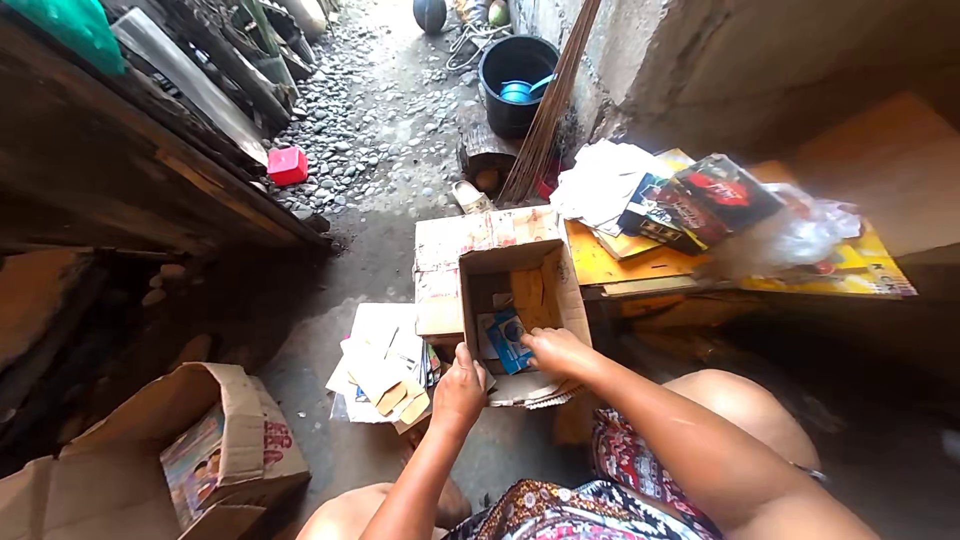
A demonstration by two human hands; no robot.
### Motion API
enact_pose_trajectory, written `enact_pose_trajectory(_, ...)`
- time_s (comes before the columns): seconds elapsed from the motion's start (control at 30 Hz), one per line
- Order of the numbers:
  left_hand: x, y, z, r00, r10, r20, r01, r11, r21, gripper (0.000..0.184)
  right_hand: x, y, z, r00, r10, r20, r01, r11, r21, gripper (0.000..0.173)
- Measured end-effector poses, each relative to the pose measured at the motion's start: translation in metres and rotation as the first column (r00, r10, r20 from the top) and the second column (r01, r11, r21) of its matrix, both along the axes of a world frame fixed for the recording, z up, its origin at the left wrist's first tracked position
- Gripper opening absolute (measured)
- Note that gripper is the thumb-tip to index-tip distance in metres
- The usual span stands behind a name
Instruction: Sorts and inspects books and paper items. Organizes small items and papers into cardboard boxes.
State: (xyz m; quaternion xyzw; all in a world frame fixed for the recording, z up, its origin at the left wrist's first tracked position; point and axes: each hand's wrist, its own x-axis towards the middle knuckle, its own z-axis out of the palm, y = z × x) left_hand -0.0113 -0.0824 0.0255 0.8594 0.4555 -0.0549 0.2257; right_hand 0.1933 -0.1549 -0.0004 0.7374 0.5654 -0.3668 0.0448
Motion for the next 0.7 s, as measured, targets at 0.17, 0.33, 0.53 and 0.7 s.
enact_pose_trajectory(0.17, 0.0, -0.002, -0.003, 1.0, 0.012, 0.007, -0.012, 1.0, -0.027, 0.047, -0.015, 0.022, -0.007, 1.0, -0.025, -0.002, 0.025, 0.999, -0.042, 0.056)
enact_pose_trajectory(0.33, 0.0, -0.008, -0.002, 0.997, 0.012, -0.078, -0.018, 0.998, -0.065, 0.05, -0.035, 0.038, -0.024, 1.0, 0.008, -0.006, -0.008, 1.0, -0.014, 0.048)
enact_pose_trajectory(0.53, 0.002, -0.015, 0.001, 0.996, 0.023, -0.081, -0.036, 0.988, -0.153, 0.05, -0.05, 0.043, -0.059, 0.995, -0.037, 0.088, 0.032, 0.998, 0.062, 0.053)
enact_pose_trajectory(0.7, 0.005, -0.019, 0.008, 0.995, -0.009, -0.102, -0.007, 0.987, -0.158, 0.048, -0.059, 0.045, -0.073, 0.975, 0.003, 0.223, -0.024, 0.996, 0.09, 0.052)
